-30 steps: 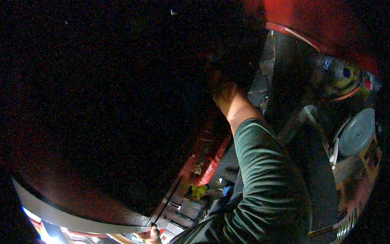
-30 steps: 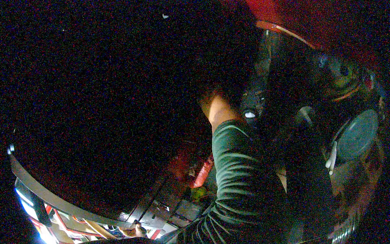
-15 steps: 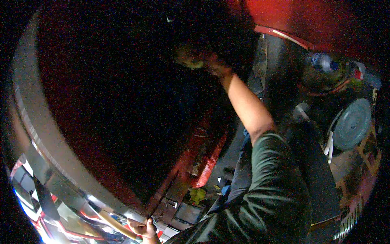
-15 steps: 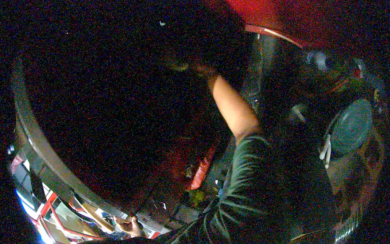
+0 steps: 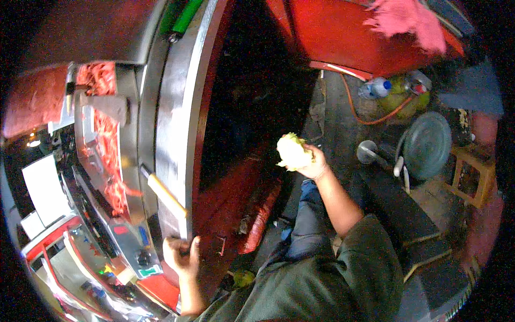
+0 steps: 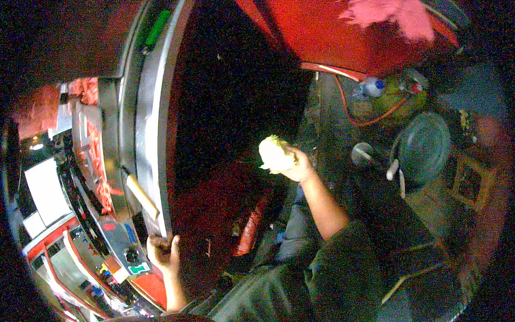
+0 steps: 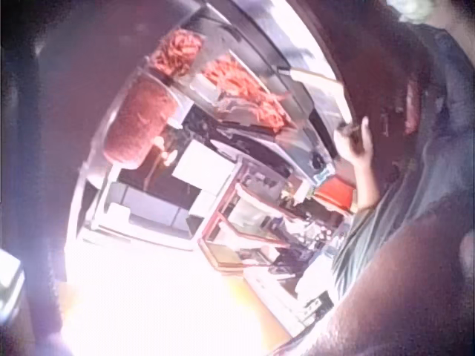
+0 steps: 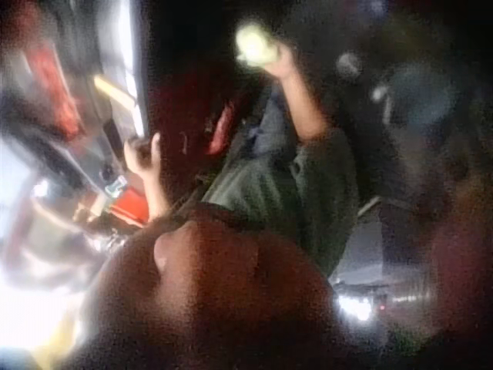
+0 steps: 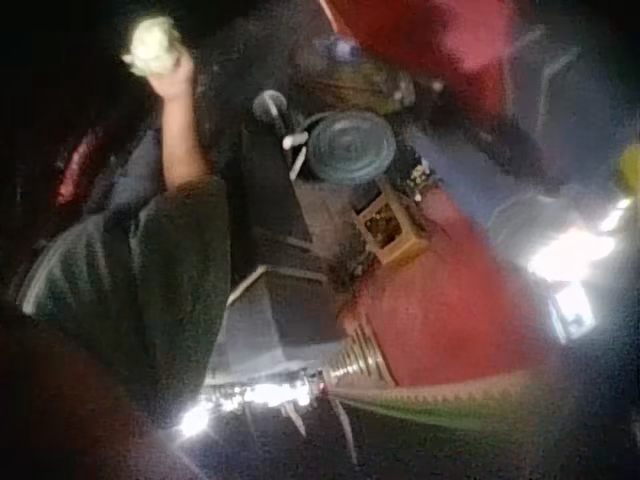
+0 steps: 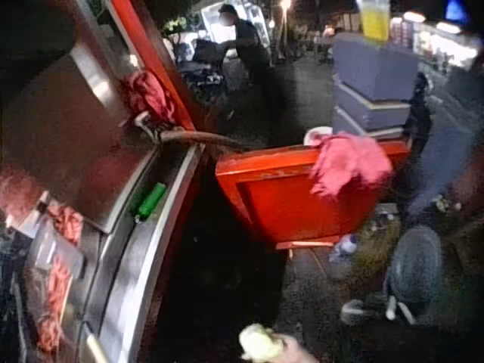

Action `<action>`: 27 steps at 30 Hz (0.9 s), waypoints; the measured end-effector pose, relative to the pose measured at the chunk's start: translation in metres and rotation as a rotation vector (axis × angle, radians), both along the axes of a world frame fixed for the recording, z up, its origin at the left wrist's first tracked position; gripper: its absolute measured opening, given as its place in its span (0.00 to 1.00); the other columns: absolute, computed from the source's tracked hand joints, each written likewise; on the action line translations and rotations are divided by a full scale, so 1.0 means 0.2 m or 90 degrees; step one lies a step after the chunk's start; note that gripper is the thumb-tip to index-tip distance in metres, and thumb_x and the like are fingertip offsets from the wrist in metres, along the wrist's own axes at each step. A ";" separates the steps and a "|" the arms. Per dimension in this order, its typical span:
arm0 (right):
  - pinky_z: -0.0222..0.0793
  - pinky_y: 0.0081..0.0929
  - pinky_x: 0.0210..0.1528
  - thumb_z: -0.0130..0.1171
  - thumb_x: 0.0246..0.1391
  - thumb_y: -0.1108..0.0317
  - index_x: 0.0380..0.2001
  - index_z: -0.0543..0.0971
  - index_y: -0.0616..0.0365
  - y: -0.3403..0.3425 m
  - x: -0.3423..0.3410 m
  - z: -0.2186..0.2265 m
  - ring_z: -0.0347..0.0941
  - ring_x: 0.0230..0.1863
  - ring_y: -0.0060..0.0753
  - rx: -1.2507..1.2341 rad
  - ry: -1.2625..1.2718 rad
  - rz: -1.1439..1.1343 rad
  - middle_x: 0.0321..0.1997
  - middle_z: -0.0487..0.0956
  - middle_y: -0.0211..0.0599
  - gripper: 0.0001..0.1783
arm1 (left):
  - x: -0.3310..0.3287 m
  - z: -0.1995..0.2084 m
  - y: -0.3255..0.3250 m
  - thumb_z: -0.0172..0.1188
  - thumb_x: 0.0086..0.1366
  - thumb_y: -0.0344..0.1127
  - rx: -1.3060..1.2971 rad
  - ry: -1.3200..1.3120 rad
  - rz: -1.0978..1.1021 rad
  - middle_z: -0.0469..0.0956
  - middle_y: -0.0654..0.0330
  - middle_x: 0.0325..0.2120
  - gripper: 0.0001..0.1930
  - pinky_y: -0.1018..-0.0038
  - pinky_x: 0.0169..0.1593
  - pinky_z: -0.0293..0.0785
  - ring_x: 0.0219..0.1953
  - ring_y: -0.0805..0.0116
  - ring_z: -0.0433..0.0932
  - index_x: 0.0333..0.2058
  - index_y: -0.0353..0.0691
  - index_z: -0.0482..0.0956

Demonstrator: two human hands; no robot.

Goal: The person assembles a shawarma wrap by placing cooked meat onto a flatbread, adding sauces, and folding it into paper. They then hand the wrapped food to a customer, receive payment, and return change. Finally, they retrieve a head of lettuce, tear off leaves, and chop them on a cutting board.

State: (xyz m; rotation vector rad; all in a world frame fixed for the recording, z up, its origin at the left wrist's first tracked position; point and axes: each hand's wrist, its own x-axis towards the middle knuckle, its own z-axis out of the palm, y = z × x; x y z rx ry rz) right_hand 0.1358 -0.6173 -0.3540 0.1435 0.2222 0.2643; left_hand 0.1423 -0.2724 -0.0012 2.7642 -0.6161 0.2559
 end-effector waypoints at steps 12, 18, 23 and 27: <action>0.67 0.43 0.72 0.60 0.63 0.58 0.73 0.63 0.59 0.42 -0.43 1.05 0.71 0.69 0.40 -0.504 -0.095 -0.164 0.70 0.73 0.42 0.39 | -0.19 -0.47 -0.61 0.52 0.75 0.63 -1.089 0.875 0.040 0.63 0.57 0.71 0.40 0.54 0.73 0.62 0.74 0.58 0.61 0.76 0.50 0.54; 0.30 0.67 0.77 0.48 0.65 0.32 0.76 0.60 0.58 0.57 -0.48 1.16 0.48 0.81 0.57 -1.441 -0.135 -0.149 0.81 0.58 0.49 0.49 | -0.21 -0.61 -0.42 0.59 0.71 0.57 -1.160 1.060 0.053 0.71 0.54 0.67 0.40 0.57 0.69 0.70 0.67 0.55 0.71 0.73 0.42 0.59; 0.61 0.43 0.70 0.48 0.73 0.47 0.71 0.68 0.57 0.37 -0.17 0.67 0.65 0.72 0.47 -1.149 -0.129 -0.219 0.72 0.69 0.48 0.33 | -0.15 -0.65 -0.27 0.68 0.60 0.58 -1.115 1.223 0.096 0.73 0.43 0.62 0.44 0.43 0.62 0.76 0.63 0.40 0.74 0.70 0.47 0.64; 0.74 0.38 0.58 0.59 0.67 0.64 0.64 0.74 0.55 0.20 0.41 -0.14 0.78 0.59 0.45 -1.090 0.074 0.022 0.59 0.81 0.43 0.23 | -0.14 -0.68 -0.24 0.76 0.47 0.56 -1.074 1.345 0.195 0.73 0.39 0.62 0.52 0.42 0.59 0.78 0.59 0.35 0.77 0.69 0.46 0.64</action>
